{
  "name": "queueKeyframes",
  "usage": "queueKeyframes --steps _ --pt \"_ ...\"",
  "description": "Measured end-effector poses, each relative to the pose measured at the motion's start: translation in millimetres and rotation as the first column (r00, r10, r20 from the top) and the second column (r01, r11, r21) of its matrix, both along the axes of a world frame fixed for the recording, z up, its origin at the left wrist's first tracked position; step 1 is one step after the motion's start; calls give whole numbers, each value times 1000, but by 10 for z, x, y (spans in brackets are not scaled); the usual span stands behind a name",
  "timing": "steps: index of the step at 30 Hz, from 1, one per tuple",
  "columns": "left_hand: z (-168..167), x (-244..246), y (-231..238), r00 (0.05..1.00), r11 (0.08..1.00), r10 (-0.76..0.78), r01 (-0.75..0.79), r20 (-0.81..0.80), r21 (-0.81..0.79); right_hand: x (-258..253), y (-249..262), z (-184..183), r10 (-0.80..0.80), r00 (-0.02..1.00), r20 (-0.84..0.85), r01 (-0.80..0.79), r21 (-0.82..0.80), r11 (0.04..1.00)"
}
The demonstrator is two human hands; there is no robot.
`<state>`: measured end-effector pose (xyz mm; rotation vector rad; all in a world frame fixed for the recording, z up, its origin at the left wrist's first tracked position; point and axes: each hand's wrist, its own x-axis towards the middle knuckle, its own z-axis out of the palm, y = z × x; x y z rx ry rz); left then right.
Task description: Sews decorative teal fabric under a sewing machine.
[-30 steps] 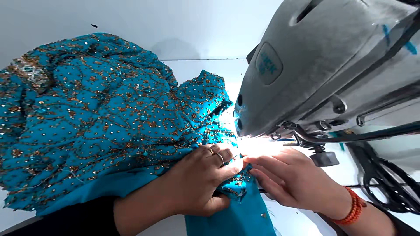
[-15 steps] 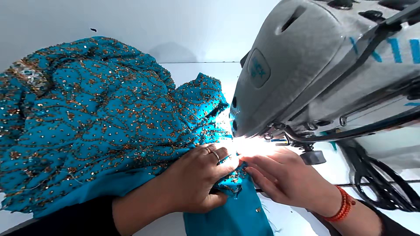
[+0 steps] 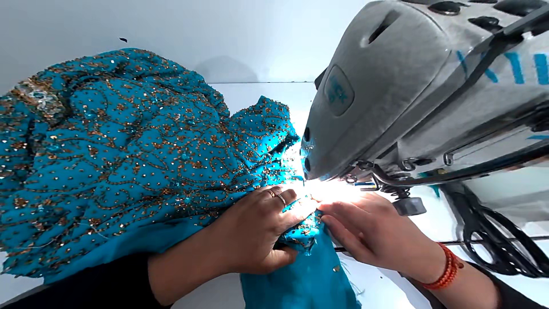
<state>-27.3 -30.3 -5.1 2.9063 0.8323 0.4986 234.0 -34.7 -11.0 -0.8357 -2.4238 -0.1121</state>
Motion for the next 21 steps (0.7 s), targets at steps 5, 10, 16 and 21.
queueKeyframes --steps 5,10,16,21 --pt "20 -5 20 1000 1000 10 -10 -7 -3 4 2 6 0 1000 12 0 -19 1000" --pt "8 -16 65 1000 1000 -5 5 -2 16 6 4 7 -4 1000 12 4 -4 1000" --pt "7 -24 76 1000 1000 10 -10 -4 13 15 0 4 -8 1000 20 8 -17 1000" --pt "28 -22 78 999 1000 20 -20 -31 -6 20 -1 0 -5 1000 21 6 -19 1000"
